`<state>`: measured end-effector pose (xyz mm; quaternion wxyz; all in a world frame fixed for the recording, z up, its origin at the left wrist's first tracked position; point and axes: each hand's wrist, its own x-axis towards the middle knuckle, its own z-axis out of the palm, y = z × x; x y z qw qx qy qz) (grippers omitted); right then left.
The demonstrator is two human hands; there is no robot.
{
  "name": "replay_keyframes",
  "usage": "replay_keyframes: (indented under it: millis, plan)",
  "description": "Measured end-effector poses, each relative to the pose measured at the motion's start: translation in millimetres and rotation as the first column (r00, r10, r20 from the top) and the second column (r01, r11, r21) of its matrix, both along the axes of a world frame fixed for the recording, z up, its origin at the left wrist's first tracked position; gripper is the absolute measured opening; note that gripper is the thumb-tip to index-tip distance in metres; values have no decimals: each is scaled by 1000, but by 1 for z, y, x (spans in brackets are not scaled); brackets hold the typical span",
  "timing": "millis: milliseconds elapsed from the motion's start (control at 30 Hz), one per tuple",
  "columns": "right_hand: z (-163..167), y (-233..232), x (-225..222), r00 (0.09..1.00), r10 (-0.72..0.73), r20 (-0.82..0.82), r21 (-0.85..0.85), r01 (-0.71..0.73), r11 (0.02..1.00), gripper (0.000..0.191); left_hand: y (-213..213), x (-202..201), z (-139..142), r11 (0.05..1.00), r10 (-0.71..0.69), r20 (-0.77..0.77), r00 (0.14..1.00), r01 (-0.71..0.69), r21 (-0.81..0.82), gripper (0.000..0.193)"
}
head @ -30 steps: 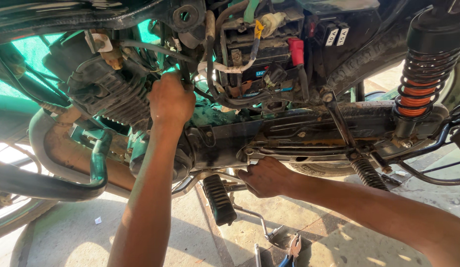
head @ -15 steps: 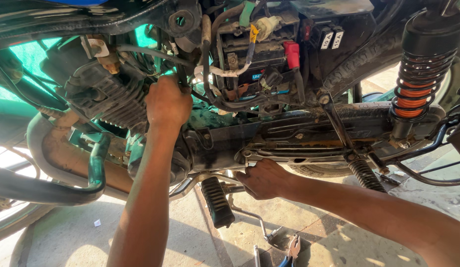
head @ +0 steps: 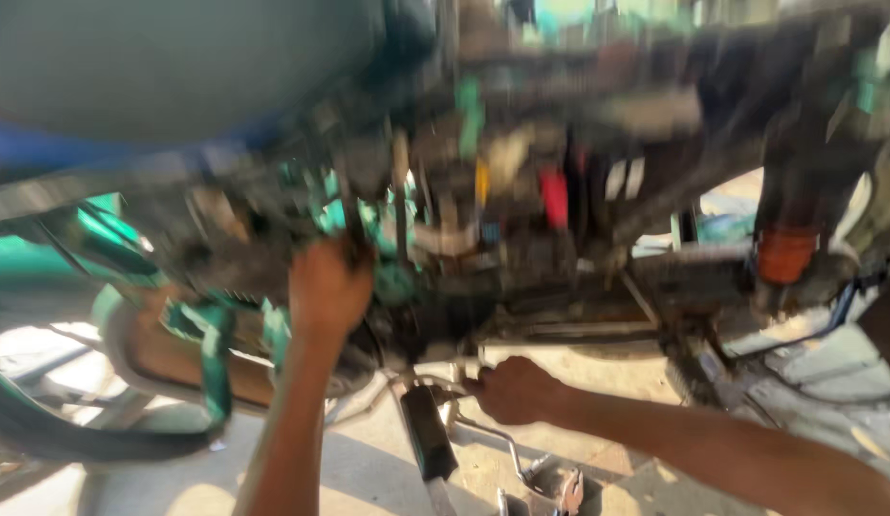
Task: The person is repairing a motorcycle engine. They use pliers to adjust components near the engine and handle various wires and parts within the exposed frame.
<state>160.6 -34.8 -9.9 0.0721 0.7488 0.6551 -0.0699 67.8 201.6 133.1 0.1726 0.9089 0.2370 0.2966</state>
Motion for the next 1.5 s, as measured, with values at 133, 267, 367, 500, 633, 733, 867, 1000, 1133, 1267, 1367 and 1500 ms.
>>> replay_keyframes:
  millis: [133,267,367,500,633,733,867,1000,1133,1267,1367,1500]
  plan:
    - [19,-25,-29,1000,2,24,-130,1,992,43,19,-9,-16,979,-7,-214,977,-38,-201,36]
    - [41,-78,-61,957,-186,-222,-209,140,968,42,17,-19,-37,965,66,-413,908,-163,-205,44]
    - [80,-138,-87,806,-443,-393,-289,349,891,41,-21,-66,-39,774,-199,-328,923,-56,-630,47]
    - [180,-235,-144,397,-726,-561,-342,688,640,40,-101,-163,0,408,-129,-293,947,-218,-886,97]
    - [299,-296,-180,125,-784,-609,-325,862,390,40,-155,-225,97,293,-141,-381,914,-329,-898,91]
    - [374,-315,-157,58,-832,-551,-366,880,303,29,-158,-249,189,329,-51,-421,906,-382,-863,77]
    - [438,-320,-110,5,-797,-605,-207,964,164,39,-104,-261,280,515,202,-412,888,-455,-727,62]
    - [454,-317,-63,-77,-761,-645,-219,972,87,43,-45,-240,315,472,545,129,829,-176,-864,50]
    - [451,-313,4,-222,-647,-730,-312,950,25,51,-54,-226,350,671,474,346,810,-77,-738,49]
    - [471,-308,99,-292,-498,-817,-199,952,-231,56,-83,-216,408,511,654,174,737,-260,-819,45]
    - [498,-303,170,-515,-205,-832,-340,767,-545,55,-78,-195,442,397,703,67,708,-313,-863,42]
    - [530,-293,234,-430,-301,-851,-116,713,-691,68,-54,-168,452,273,765,5,644,-318,-908,39]
